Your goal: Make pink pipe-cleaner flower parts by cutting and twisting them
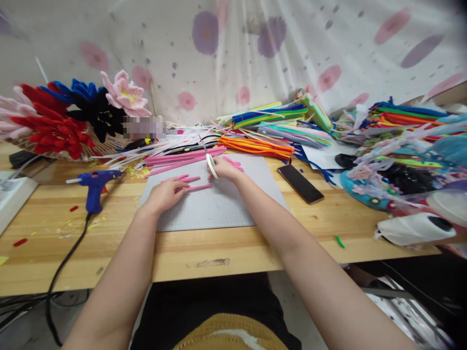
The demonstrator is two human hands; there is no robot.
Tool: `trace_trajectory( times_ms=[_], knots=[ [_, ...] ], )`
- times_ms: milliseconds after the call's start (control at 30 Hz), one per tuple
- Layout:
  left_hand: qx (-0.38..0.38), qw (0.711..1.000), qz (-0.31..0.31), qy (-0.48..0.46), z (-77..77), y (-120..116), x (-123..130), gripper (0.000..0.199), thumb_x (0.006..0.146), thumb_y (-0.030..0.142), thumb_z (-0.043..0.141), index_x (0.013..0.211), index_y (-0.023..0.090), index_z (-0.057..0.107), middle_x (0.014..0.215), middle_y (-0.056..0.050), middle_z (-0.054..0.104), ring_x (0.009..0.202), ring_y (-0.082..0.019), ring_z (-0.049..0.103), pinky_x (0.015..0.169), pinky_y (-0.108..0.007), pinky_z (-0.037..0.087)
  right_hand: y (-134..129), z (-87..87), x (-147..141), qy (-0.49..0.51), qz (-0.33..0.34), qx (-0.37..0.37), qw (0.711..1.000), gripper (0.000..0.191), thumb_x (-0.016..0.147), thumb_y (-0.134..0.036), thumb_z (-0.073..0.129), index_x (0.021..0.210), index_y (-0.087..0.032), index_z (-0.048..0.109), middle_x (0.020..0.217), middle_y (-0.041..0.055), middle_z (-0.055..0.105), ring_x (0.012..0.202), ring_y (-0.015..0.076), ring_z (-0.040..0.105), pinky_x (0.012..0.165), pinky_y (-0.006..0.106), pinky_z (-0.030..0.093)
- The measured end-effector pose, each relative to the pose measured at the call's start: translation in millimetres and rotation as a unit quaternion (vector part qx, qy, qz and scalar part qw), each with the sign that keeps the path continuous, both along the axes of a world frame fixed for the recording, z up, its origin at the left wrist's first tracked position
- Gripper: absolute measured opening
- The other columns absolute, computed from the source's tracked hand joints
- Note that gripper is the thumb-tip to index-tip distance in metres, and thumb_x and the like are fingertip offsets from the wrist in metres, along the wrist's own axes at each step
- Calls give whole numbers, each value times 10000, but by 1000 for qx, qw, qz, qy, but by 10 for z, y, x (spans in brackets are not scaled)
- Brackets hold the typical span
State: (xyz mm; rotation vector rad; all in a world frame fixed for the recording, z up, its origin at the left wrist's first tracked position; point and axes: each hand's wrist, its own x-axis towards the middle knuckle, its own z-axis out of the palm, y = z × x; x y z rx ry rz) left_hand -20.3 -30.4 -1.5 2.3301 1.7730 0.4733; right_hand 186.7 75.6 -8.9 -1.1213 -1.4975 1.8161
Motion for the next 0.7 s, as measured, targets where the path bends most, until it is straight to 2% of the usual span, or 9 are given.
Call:
trace_trajectory(
  times_ms=[33, 100, 133, 267, 367, 467, 567, 633, 700],
  knots=[
    [3, 1000, 6, 7, 10, -4, -1, 277, 821, 398, 480, 946, 277, 696, 1048, -55, 660, 958, -215, 592, 788, -318, 445, 43, -1, 23, -77, -26, 69, 994, 193, 645, -146, 582, 805, -235, 520, 648, 2, 516, 556, 143, 514, 482, 256, 427],
    [8, 1000, 9, 7, 36, -18, 7, 290, 815, 406, 486, 972, 276, 693, 1003, -55, 654, 913, -204, 596, 774, -307, 444, 108, -7, 116, -204, -68, 176, 961, 203, 683, -234, 568, 880, -250, 525, 703, 33, 554, 587, 179, 543, 523, 318, 457],
    [12, 1000, 8, 1, 51, -26, 16, 299, 811, 407, 490, 995, 279, 688, 977, -52, 649, 889, -196, 596, 765, -300, 445, 131, -13, 182, -246, -83, 195, 946, 221, 695, -266, 560, 913, -250, 522, 741, 49, 572, 602, 192, 559, 551, 347, 468],
    [52, 998, 20, -35, 107, -25, 62, 326, 799, 408, 499, 1031, 263, 676, 951, -49, 633, 841, -181, 591, 745, -283, 448, 168, -45, 496, -268, -163, 214, 925, 264, 699, -270, 569, 954, -228, 518, 817, 87, 585, 654, 228, 593, 617, 395, 466],
    [98, 991, 78, -45, 136, 61, 73, 314, 810, 403, 482, 970, 222, 683, 981, -66, 627, 863, -192, 584, 781, -296, 446, 129, -43, 702, -239, -187, 206, 930, 281, 675, -247, 591, 948, -211, 539, 780, 93, 588, 657, 232, 582, 613, 392, 455],
    [131, 981, 140, -30, 139, 242, 46, 285, 823, 360, 462, 933, 201, 671, 982, -83, 620, 915, -216, 572, 830, -321, 436, 16, 21, 851, -244, -147, 259, 923, 345, 678, -271, 595, 1012, -202, 543, 885, 97, 615, 734, 218, 574, 650, 369, 449],
    [111, 980, 160, 32, 115, 468, 4, 268, 811, 319, 469, 940, 178, 656, 1018, -126, 608, 1017, -271, 539, 885, -375, 414, -143, 126, 946, -354, -47, 342, 869, 343, 675, -344, 625, 984, -198, 593, 930, 87, 637, 820, 231, 565, 717, 356, 424],
    [84, 980, 161, 80, 96, 601, -18, 283, 795, 298, 482, 972, 146, 643, 1065, -167, 588, 1049, -306, 528, 884, -401, 413, -233, 179, 983, -421, -10, 370, 828, 308, 694, -391, 619, 937, -203, 629, 962, 93, 644, 856, 243, 563, 724, 345, 409],
    [52, 979, 153, 126, 87, 699, -33, 303, 790, 291, 481, 991, 120, 632, 1080, -197, 580, 1049, -330, 532, 855, -415, 423, -284, 194, 1004, -459, -6, 374, 806, 294, 705, -406, 615, 921, -208, 646, 997, 96, 646, 882, 245, 563, 715, 327, 401]
  ],
)
